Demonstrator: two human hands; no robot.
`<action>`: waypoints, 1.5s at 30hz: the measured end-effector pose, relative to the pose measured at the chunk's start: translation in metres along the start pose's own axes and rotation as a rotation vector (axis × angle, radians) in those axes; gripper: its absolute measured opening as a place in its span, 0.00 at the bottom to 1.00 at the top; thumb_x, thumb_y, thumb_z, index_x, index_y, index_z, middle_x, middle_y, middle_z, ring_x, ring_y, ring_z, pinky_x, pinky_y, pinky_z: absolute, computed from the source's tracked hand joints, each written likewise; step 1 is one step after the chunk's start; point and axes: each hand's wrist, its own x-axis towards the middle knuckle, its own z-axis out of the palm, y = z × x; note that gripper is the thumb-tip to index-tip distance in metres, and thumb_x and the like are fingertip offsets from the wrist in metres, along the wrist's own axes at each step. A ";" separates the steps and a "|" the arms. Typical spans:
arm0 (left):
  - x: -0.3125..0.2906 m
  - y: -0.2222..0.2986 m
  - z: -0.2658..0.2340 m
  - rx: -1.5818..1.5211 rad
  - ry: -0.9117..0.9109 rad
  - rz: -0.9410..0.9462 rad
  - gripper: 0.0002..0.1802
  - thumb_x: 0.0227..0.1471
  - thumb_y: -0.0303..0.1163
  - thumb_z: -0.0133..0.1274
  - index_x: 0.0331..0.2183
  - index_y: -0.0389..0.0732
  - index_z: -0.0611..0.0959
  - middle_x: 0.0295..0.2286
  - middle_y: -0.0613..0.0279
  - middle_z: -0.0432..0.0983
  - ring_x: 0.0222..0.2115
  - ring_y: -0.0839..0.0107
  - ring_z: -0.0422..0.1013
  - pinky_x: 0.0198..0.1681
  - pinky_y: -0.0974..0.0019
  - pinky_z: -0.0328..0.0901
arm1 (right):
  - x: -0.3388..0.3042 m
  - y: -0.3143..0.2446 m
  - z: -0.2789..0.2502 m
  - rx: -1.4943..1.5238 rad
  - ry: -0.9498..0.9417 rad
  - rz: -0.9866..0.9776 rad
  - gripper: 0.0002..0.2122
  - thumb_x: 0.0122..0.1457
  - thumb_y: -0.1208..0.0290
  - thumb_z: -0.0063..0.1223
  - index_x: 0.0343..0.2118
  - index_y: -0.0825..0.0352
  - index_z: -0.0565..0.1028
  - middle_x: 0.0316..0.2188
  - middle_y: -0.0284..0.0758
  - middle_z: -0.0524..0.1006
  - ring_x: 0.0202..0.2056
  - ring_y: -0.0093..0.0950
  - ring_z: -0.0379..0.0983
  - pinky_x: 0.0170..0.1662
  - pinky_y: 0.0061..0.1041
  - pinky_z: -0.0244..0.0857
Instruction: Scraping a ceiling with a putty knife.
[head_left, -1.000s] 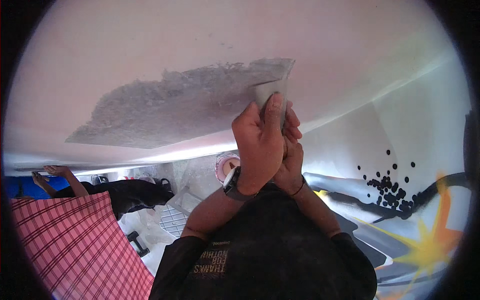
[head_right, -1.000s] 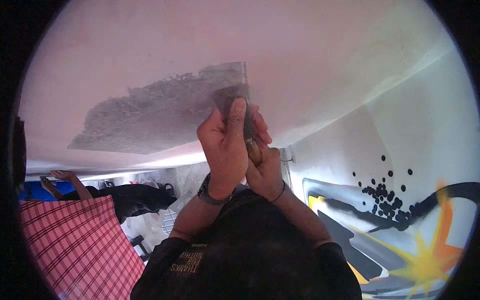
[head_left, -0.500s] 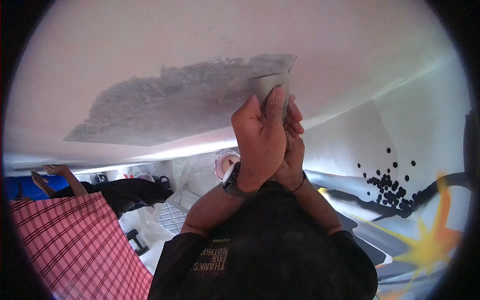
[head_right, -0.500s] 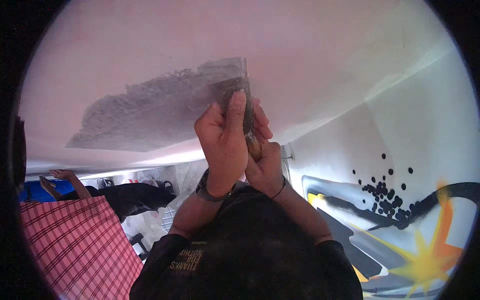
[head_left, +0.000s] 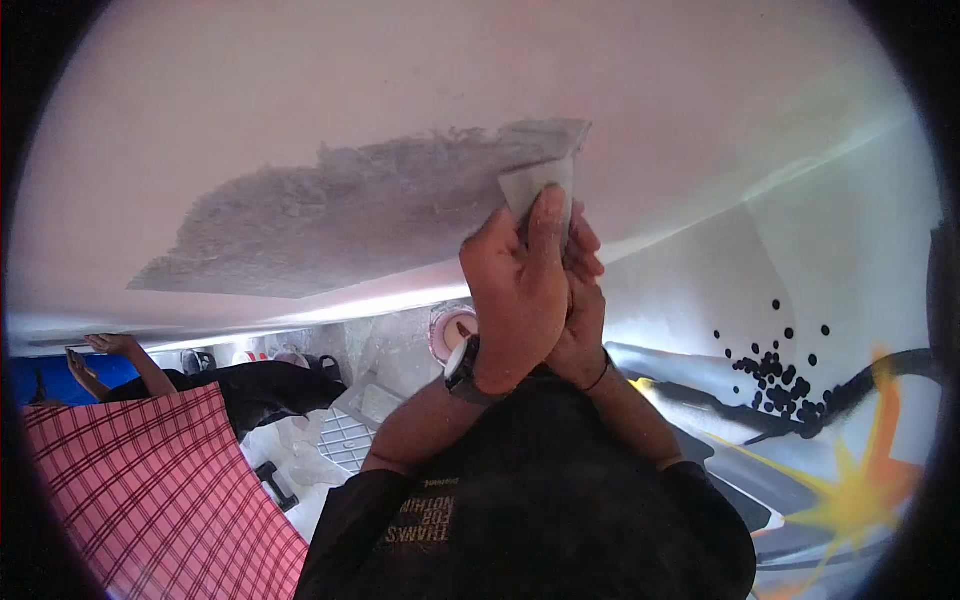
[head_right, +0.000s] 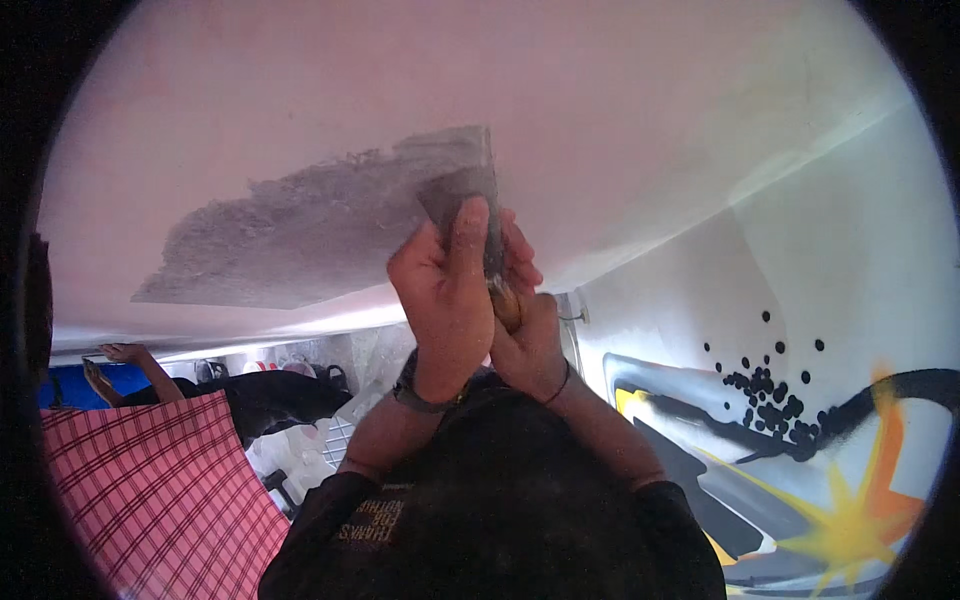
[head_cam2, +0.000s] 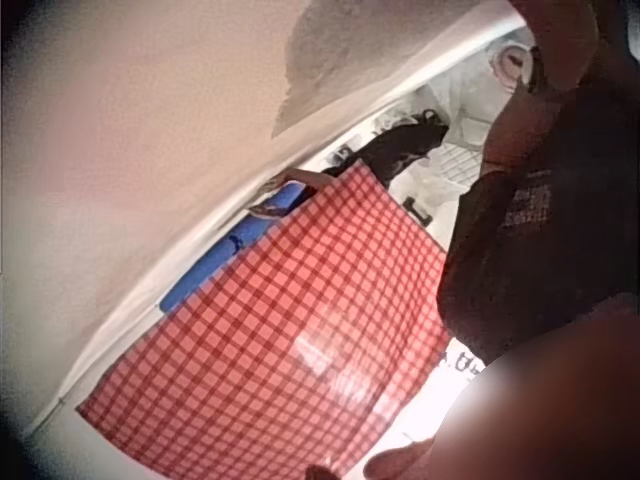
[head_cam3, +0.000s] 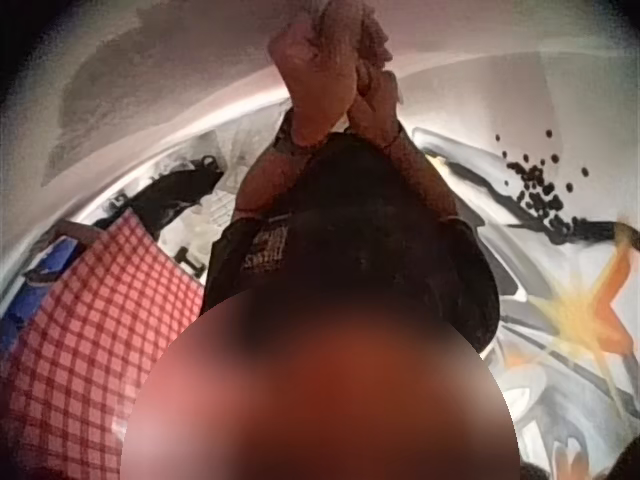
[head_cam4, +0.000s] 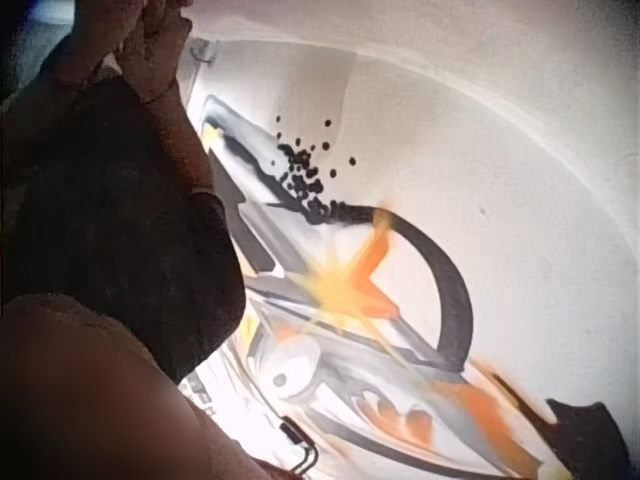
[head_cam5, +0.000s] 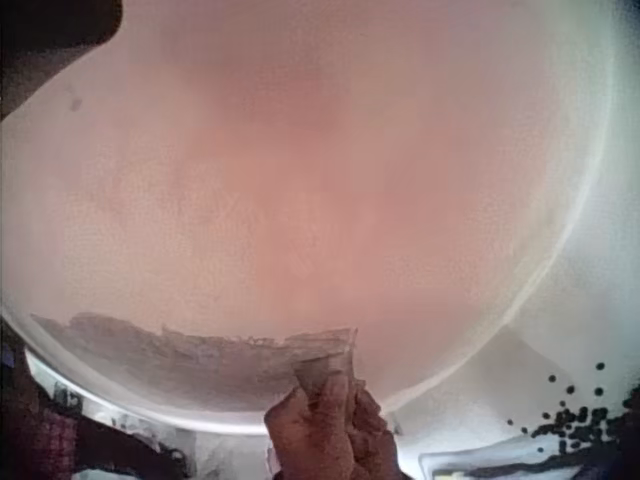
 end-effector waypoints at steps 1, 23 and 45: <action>0.002 0.002 0.001 -0.001 0.001 -0.004 0.15 0.62 0.33 0.46 0.28 0.31 0.76 0.19 0.58 0.74 0.17 0.76 0.72 0.20 0.74 0.68 | 0.001 0.001 -0.001 -0.001 0.000 0.004 0.09 0.58 0.68 0.50 0.29 0.71 0.72 0.14 0.34 0.70 0.20 0.16 0.63 0.22 0.23 0.57; 0.017 0.008 -0.031 0.174 -0.061 0.105 0.13 0.60 0.31 0.50 0.26 0.32 0.77 0.21 0.55 0.79 0.20 0.73 0.76 0.22 0.73 0.71 | 0.007 0.008 0.019 0.076 -0.013 0.039 0.06 0.54 0.75 0.49 0.28 0.72 0.69 0.12 0.35 0.70 0.15 0.19 0.66 0.19 0.24 0.58; 0.021 0.032 -0.032 0.151 -0.051 0.119 0.13 0.59 0.30 0.50 0.27 0.31 0.78 0.20 0.56 0.79 0.20 0.74 0.76 0.22 0.72 0.71 | 0.015 -0.014 0.031 0.056 -0.008 -0.032 0.05 0.54 0.75 0.48 0.29 0.72 0.70 0.12 0.36 0.70 0.15 0.20 0.66 0.19 0.25 0.58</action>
